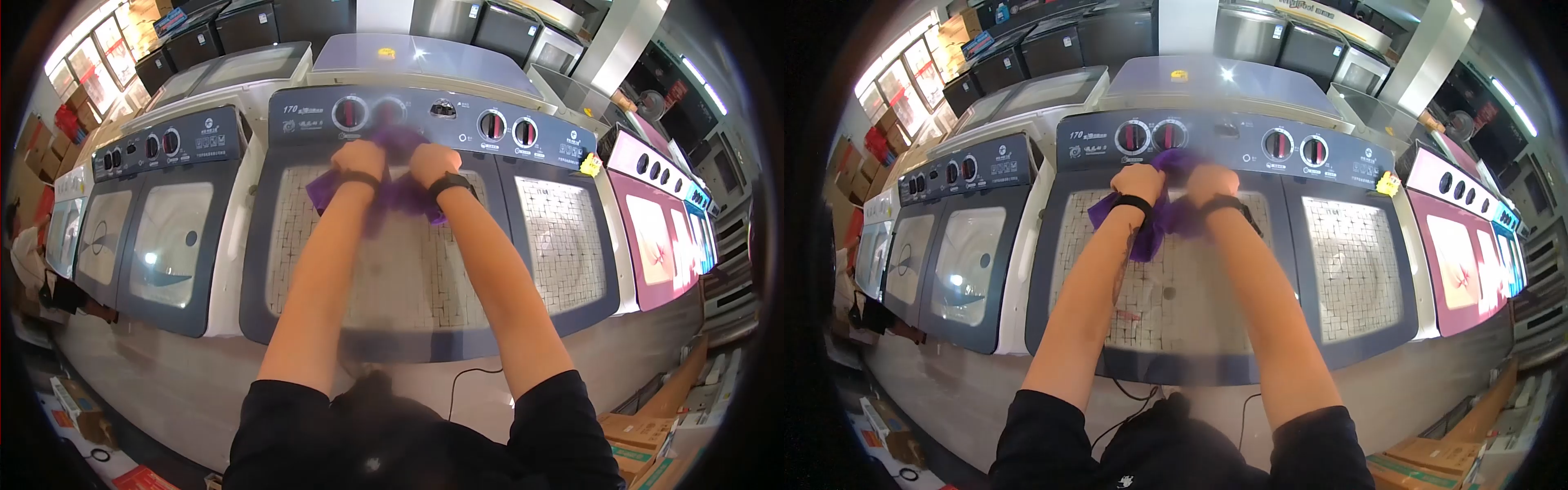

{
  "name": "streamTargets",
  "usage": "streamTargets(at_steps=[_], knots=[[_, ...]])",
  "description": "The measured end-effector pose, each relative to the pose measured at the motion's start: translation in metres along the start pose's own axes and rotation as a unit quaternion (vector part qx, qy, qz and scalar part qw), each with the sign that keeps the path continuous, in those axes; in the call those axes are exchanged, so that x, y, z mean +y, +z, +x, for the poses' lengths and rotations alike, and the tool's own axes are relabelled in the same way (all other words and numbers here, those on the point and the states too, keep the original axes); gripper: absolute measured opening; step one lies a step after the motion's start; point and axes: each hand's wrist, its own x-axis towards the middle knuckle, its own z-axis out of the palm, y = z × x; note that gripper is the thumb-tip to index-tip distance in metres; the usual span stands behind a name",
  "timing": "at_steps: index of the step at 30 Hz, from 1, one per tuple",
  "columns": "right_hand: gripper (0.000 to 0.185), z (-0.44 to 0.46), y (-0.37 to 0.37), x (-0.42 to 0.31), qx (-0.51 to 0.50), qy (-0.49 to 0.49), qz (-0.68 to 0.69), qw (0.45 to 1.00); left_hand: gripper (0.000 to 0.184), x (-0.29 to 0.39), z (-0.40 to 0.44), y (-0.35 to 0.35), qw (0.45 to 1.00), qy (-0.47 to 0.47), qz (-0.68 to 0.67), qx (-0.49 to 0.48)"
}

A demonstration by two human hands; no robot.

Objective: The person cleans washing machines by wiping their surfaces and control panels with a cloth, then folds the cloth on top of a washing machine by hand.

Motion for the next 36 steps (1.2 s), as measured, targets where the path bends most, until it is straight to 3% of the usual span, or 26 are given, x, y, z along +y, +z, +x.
streamTargets(at_steps=[2,5,10,16,25,28,31,36], knots=[[0.025,0.003,-0.004,-0.001,-0.01,0.005,-0.002,1.0,0.03,0.003,-0.002,-0.002,1.0,0.011,0.024,0.016],[0.026,0.001,0.0,-0.003,-0.022,0.005,-0.011,1.0,0.047,0.0,-0.005,-0.006,0.999,0.03,0.02,-0.019],[0.027,0.003,0.015,0.003,0.012,-0.009,-0.02,1.0,0.057,-0.014,-0.004,-0.003,0.998,0.021,-0.035,-0.042],[0.03,-0.071,0.002,0.006,-0.044,-0.011,-0.052,0.998,0.058,-0.038,-0.07,-0.008,0.996,0.043,-0.046,-0.061],[0.036,-0.202,-0.002,0.029,-0.012,-0.017,0.008,1.0,0.062,-0.072,-0.191,-0.021,0.997,0.04,-0.029,-0.059],[0.031,-0.224,0.01,0.039,-0.022,0.0,0.007,1.0,0.068,-0.08,-0.221,-0.019,0.997,0.037,0.0,-0.073],[0.027,-0.234,0.027,0.048,0.02,0.033,0.031,0.999,0.076,-0.084,-0.254,-0.027,0.995,0.011,0.051,-0.085],[0.02,-0.267,0.027,0.058,0.108,0.0,-0.035,0.994,0.087,-0.089,-0.278,-0.029,0.989,-0.052,0.089,-0.104]])
